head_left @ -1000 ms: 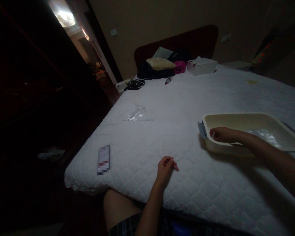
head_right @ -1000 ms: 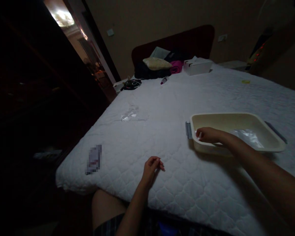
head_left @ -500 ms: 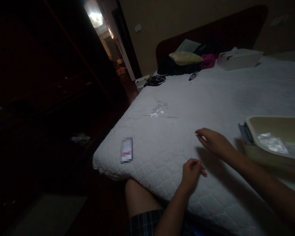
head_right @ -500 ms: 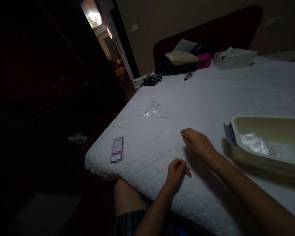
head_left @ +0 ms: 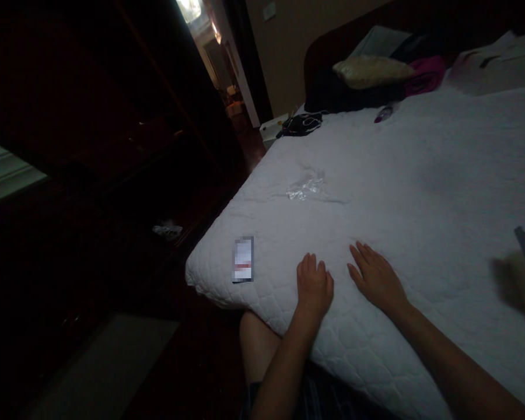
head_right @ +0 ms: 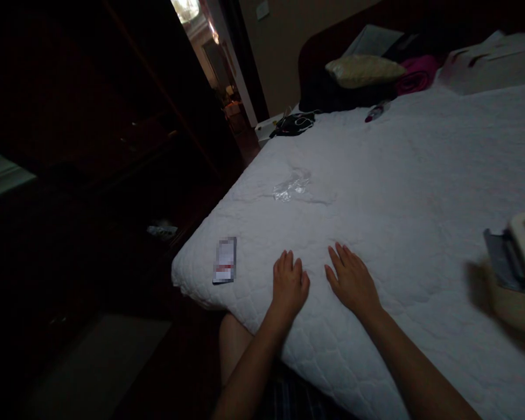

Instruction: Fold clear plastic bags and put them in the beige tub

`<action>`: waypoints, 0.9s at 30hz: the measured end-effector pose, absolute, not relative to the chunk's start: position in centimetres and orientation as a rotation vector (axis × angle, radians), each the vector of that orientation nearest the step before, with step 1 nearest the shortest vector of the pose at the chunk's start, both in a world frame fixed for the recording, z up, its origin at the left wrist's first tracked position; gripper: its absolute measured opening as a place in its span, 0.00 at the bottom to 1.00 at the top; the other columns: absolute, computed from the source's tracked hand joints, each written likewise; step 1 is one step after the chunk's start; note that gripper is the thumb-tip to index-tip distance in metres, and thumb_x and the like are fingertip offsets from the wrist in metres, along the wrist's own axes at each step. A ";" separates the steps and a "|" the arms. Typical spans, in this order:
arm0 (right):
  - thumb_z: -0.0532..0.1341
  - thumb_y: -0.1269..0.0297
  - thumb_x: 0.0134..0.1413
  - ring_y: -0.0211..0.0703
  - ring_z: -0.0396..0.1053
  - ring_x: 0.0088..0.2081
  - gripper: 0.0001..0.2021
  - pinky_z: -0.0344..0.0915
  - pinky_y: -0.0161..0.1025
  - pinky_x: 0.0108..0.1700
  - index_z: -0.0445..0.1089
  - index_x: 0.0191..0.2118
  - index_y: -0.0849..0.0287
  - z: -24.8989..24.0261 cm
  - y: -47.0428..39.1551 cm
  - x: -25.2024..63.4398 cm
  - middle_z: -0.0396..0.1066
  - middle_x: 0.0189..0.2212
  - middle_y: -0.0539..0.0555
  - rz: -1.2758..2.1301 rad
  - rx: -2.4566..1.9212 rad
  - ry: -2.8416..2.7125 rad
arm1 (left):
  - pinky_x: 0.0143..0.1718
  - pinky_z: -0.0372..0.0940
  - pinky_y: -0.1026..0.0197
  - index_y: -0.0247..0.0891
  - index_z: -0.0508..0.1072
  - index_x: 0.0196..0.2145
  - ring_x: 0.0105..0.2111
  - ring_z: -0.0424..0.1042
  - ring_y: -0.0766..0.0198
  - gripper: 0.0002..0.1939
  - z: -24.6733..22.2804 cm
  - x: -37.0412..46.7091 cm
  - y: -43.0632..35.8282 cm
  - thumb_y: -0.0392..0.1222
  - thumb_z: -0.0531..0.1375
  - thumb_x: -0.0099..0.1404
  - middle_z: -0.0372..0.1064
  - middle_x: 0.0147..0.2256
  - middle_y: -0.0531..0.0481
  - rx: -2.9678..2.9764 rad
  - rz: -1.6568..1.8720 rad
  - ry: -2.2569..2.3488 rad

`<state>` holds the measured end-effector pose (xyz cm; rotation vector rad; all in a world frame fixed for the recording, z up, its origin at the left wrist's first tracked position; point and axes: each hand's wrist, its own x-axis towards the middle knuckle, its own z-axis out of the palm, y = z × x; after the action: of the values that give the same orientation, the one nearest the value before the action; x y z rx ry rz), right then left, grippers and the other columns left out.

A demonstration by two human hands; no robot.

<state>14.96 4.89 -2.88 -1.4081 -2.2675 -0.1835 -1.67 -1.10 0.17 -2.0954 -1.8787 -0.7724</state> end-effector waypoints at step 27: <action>0.53 0.63 0.54 0.55 0.63 0.54 0.19 0.59 0.52 0.53 0.67 0.51 0.62 -3.7 5.8 15.0 0.66 0.53 0.63 -0.042 -1.377 -2.088 | 0.50 0.58 0.54 0.29 0.64 0.51 0.49 0.64 0.56 0.18 -0.6 -6.7 22.4 0.30 0.47 0.65 0.66 0.46 0.36 -2.035 -0.492 -1.959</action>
<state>14.98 5.84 -3.73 -1.3766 -2.0882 -0.0421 -6.69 22.38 -0.55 -2.0355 -1.9593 -0.4923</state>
